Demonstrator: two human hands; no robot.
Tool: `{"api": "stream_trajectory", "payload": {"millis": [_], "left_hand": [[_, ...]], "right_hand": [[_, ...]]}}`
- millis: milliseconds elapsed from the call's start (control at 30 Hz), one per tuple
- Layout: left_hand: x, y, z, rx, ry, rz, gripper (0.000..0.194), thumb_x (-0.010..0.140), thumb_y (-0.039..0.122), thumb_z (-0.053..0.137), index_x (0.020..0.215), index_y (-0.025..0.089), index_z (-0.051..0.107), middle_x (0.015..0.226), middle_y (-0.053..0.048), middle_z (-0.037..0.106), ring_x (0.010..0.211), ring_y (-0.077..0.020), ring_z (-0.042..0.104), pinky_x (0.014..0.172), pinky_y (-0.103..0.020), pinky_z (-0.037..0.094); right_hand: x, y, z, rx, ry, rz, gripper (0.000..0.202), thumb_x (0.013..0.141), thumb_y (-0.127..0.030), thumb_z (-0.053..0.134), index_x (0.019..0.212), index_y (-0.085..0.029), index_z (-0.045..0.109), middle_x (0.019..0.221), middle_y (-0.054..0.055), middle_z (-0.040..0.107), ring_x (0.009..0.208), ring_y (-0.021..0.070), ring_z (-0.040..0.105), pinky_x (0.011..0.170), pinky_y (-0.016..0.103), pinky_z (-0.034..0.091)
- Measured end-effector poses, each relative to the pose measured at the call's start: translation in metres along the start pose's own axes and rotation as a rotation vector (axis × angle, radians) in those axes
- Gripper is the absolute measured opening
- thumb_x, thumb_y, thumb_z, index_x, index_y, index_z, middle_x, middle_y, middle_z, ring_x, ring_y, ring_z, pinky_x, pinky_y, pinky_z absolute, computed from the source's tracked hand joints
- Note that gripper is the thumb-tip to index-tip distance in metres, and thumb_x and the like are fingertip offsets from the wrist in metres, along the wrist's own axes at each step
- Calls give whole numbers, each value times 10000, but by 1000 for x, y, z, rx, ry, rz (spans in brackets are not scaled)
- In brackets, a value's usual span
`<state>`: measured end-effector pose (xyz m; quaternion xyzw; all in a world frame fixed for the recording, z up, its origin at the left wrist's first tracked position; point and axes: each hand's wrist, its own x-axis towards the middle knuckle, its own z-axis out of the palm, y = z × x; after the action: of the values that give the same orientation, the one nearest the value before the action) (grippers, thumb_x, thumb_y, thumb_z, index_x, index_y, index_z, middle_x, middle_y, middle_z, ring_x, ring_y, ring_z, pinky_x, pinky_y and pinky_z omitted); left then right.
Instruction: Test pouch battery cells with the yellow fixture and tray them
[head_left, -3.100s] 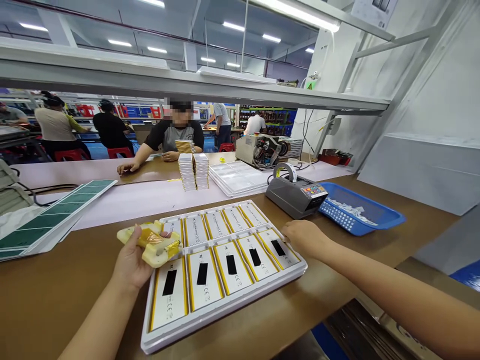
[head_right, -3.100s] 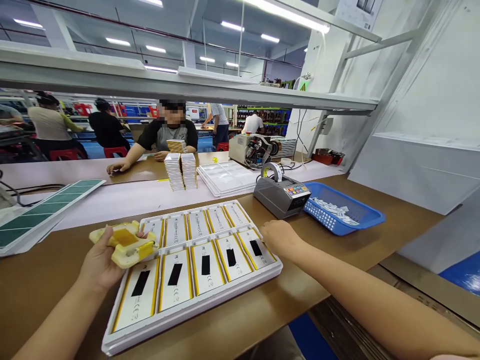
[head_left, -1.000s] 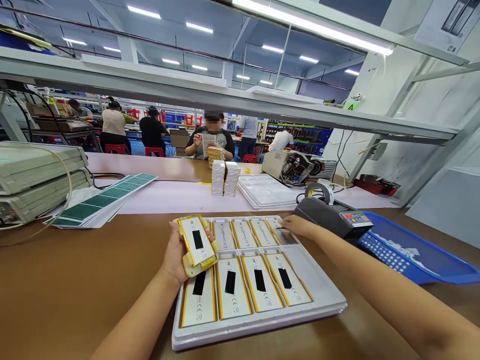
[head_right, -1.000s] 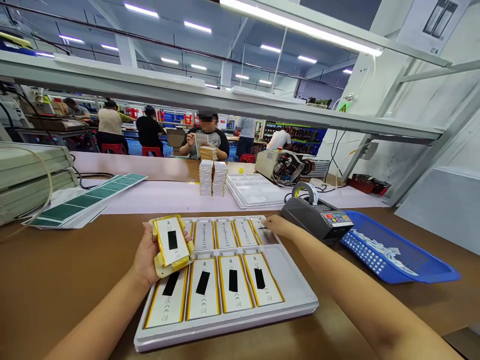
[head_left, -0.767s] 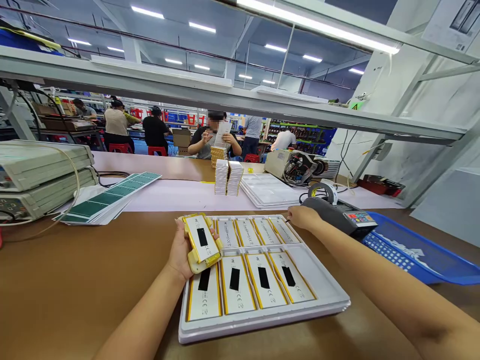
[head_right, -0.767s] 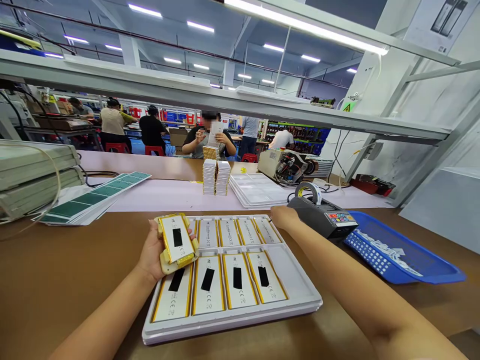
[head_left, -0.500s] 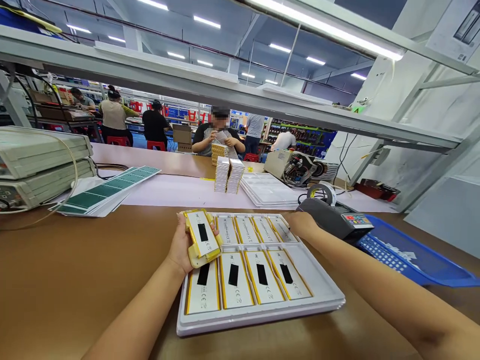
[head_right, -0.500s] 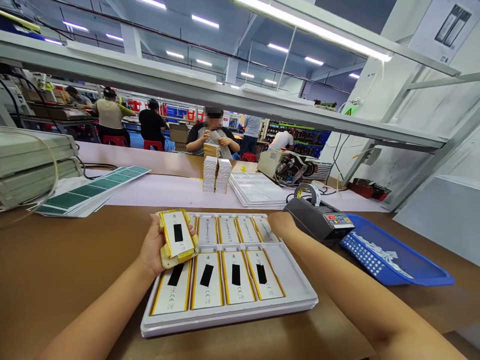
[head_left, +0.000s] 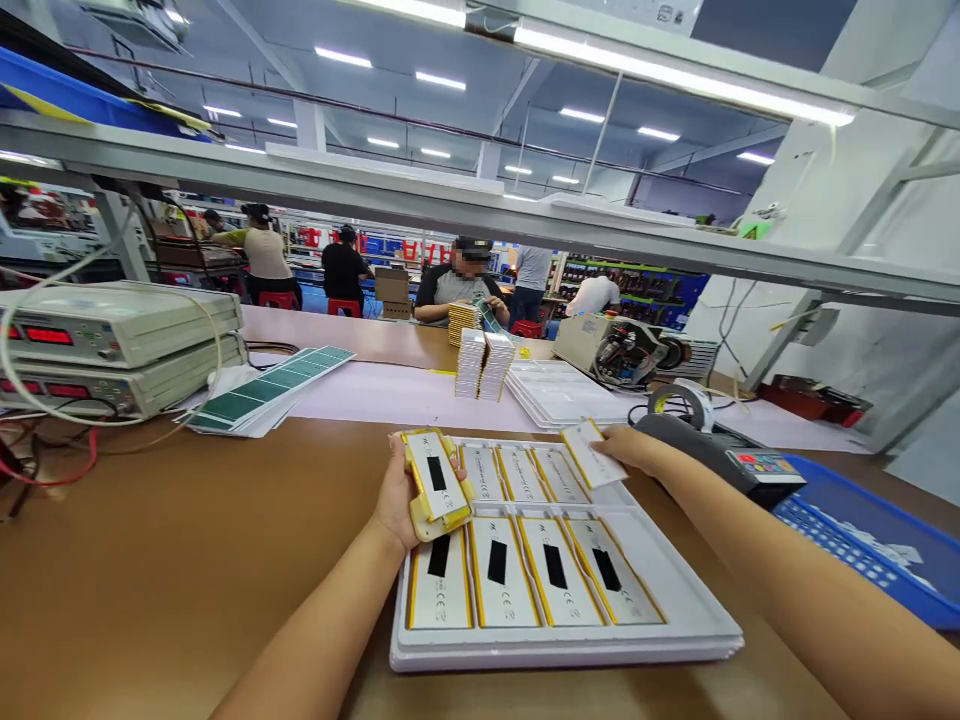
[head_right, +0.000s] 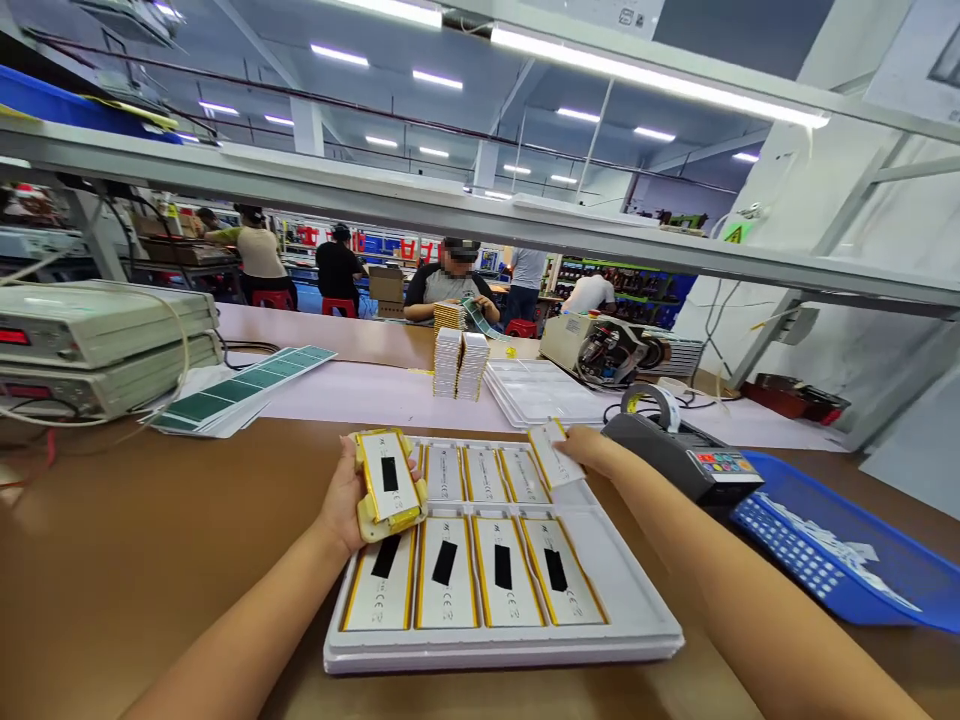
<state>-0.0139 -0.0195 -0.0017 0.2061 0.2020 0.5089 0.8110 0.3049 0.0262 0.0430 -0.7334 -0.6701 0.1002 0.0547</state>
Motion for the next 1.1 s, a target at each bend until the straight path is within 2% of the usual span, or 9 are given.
{"api": "stream_trajectory", "payload": {"millis": [133, 267, 333, 433, 600, 767, 933, 1000, 1100], "left_hand": [[0, -1, -1, -18, -27, -19, 676, 655, 696, 416, 940, 107, 588, 832, -150, 638, 796, -293, 611, 745, -469, 458], [-2, -2, 0, -45, -108, 0, 682, 696, 673, 387, 1039, 111, 567, 873, -140, 652, 847, -292, 606, 778, -455, 445], [-2, -2, 0, -69, -125, 37, 647, 731, 637, 379, 1090, 125, 547, 911, -128, 654, 881, -282, 600, 801, -439, 437], [-2, 0, -2, -98, -147, 64, 641, 735, 634, 378, 1108, 140, 541, 955, -119, 648, 916, -280, 589, 815, -428, 431], [-3, 5, -3, -88, -174, 54, 709, 678, 701, 375, 1061, 135, 563, 952, -131, 643, 901, -296, 593, 793, -450, 442], [-6, 13, -4, -24, -79, 124, 702, 650, 697, 428, 1045, 131, 559, 896, -137, 651, 832, -298, 612, 762, -471, 457], [-8, 24, -6, 45, 54, 184, 443, 742, 358, 532, 1125, 138, 501, 968, -135, 641, 858, -261, 610, 788, -448, 459], [-7, 29, -7, 76, 158, 194, 413, 717, 221, 522, 1116, 115, 504, 958, -140, 642, 862, -255, 608, 792, -445, 462], [-5, 39, -7, 128, 336, 260, 373, 652, 135, 499, 1021, 101, 545, 862, -128, 652, 817, -249, 613, 765, -438, 481]], "right_hand": [[-11, -67, -9, 345, -96, -143, 306, 828, -329, 414, 958, -109, 583, 871, 74, 646, 703, 147, 571, 580, 225, 411], [-38, -154, 12, 592, -188, -314, 258, 808, -261, 450, 986, -111, 562, 967, 90, 637, 777, 160, 586, 612, 223, 430], [-51, -182, 24, 585, -171, -361, 269, 811, -259, 441, 1025, -135, 548, 995, 84, 632, 811, 171, 588, 632, 235, 428], [-66, -195, 29, 317, -29, -436, 280, 809, -343, 450, 1008, -179, 559, 993, 75, 632, 861, 212, 573, 665, 273, 402], [-75, -157, 14, 4, 225, -469, 366, 878, -417, 272, 891, -196, 563, 926, 64, 630, 834, 203, 557, 638, 270, 351], [-50, -61, 30, 166, 132, -331, 413, 858, -488, 253, 823, -201, 547, 813, 49, 626, 728, 186, 545, 597, 263, 346], [-25, 31, 64, 473, 95, -234, 434, 795, -555, 316, 702, -180, 513, 670, 26, 558, 641, 166, 510, 569, 260, 375], [-25, 46, 71, 624, 108, -189, 437, 769, -577, 341, 712, -177, 506, 651, 14, 530, 604, 150, 488, 537, 251, 367], [-28, 49, 72, 775, 128, -174, 433, 747, -590, 358, 707, -181, 493, 608, -7, 481, 551, 130, 441, 502, 243, 341]]}}
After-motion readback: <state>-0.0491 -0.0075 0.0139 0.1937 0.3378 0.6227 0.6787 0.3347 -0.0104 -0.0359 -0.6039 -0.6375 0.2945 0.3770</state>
